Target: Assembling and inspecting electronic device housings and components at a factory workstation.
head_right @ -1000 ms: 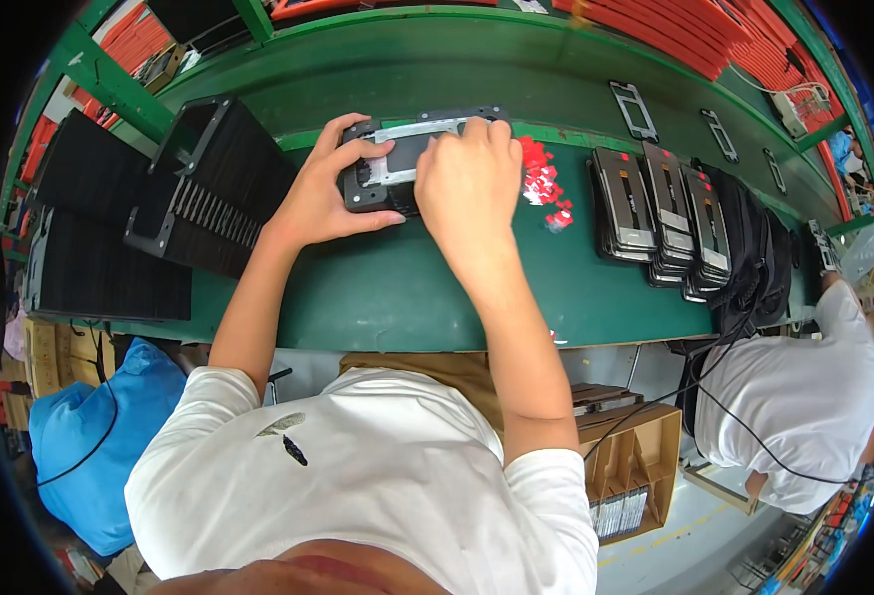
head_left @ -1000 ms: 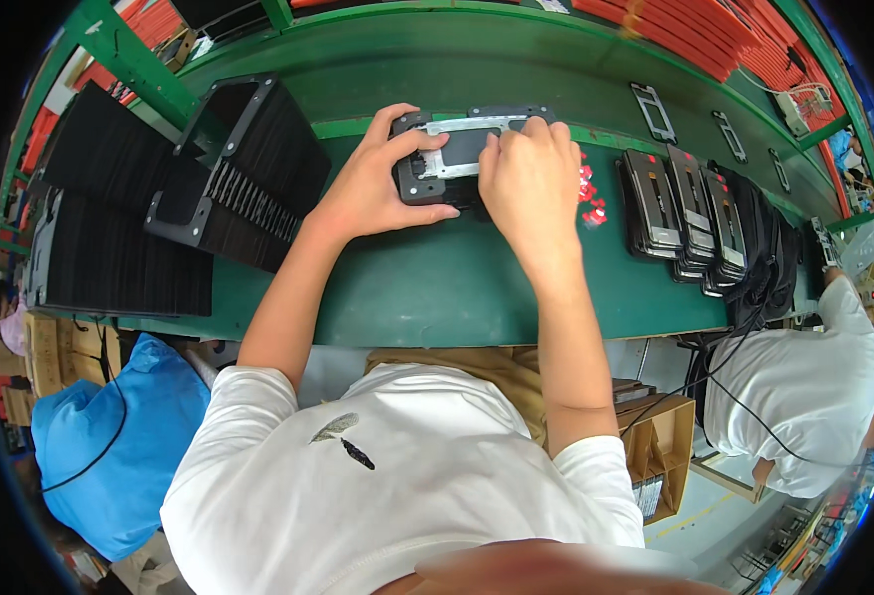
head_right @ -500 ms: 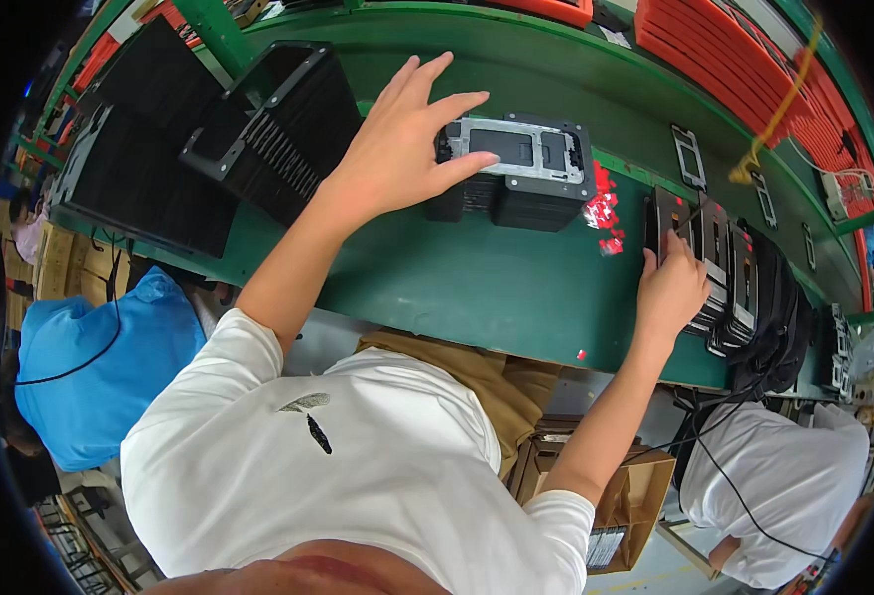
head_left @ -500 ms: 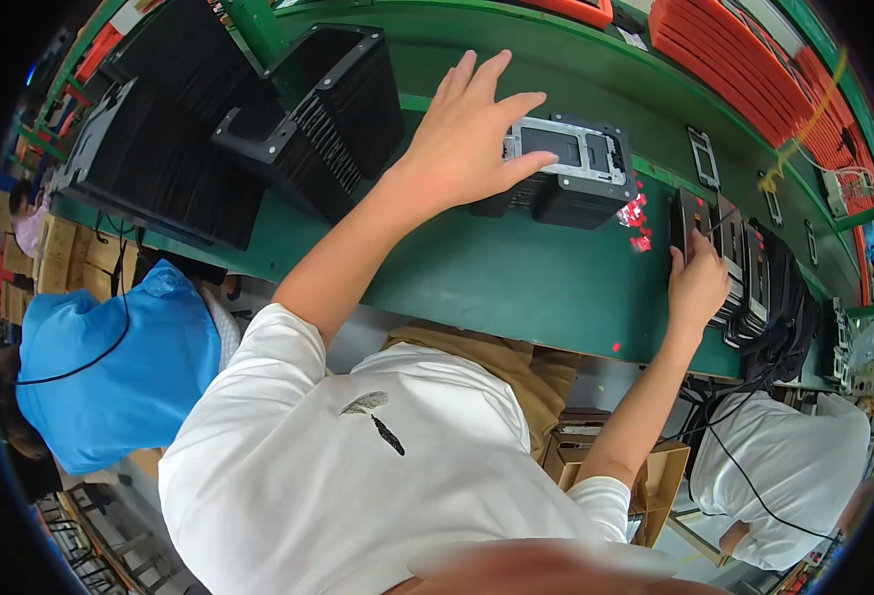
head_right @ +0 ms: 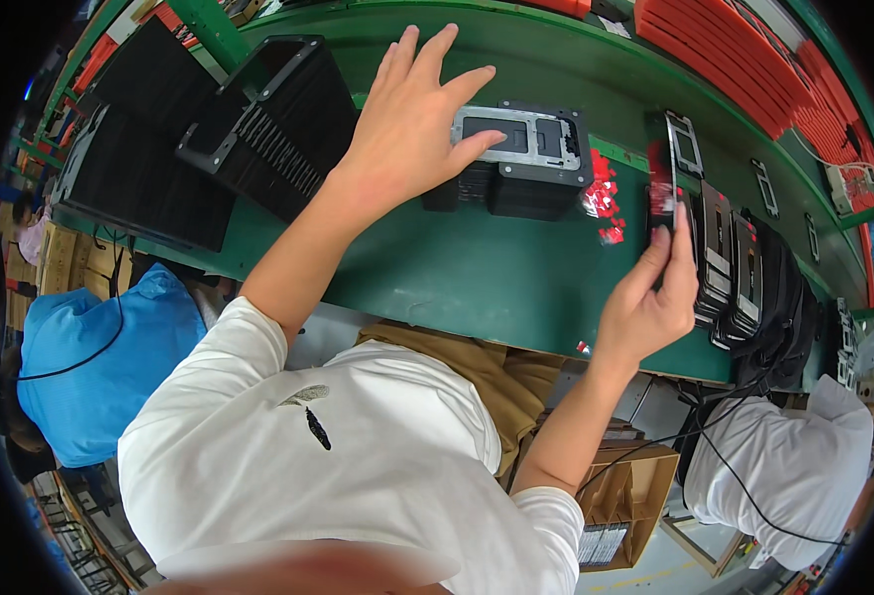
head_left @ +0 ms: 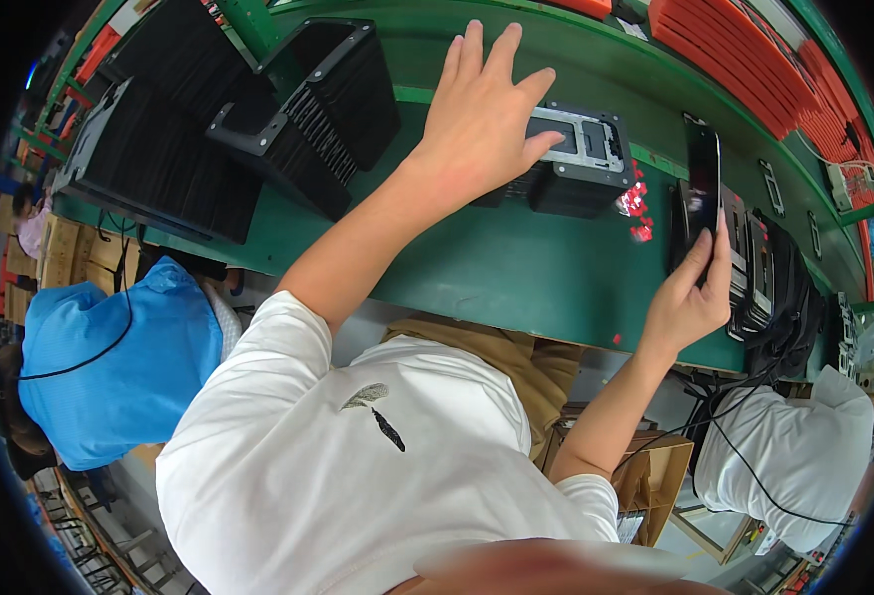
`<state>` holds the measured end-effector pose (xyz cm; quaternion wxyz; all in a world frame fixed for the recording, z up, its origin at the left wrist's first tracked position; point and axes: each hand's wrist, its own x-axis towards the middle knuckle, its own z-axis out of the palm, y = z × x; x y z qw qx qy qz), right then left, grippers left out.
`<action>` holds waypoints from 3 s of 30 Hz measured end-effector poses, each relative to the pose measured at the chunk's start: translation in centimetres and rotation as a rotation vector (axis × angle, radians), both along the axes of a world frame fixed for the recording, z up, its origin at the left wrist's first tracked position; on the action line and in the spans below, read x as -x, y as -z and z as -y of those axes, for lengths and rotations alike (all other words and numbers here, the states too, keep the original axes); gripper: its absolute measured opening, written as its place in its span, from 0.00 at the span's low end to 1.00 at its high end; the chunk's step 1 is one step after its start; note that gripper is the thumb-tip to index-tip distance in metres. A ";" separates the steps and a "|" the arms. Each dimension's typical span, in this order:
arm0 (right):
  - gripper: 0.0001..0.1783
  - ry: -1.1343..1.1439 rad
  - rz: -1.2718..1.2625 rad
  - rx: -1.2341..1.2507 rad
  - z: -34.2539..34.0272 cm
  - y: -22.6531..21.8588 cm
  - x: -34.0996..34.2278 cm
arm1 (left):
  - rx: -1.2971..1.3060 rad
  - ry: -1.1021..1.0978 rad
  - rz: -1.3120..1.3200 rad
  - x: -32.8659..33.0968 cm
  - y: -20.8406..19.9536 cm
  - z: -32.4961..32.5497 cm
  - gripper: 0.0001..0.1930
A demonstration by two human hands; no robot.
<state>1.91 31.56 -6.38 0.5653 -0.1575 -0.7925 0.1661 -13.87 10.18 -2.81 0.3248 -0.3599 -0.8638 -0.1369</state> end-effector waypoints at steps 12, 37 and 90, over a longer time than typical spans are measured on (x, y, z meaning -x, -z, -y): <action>0.17 -0.931 -0.057 0.536 6.6 -0.3 1.9 | -0.767 0.965 1.276 -7.3 5.3 -1.4 0.41; 0.11 -1.464 -0.091 0.852 1.5 1.1 1.9 | -0.368 0.681 1.284 -7.0 7.0 2.3 0.38; 0.37 -1.060 0.442 0.998 -5.5 4.4 11.4 | -0.142 0.276 0.493 2.0 1.7 -1.7 0.42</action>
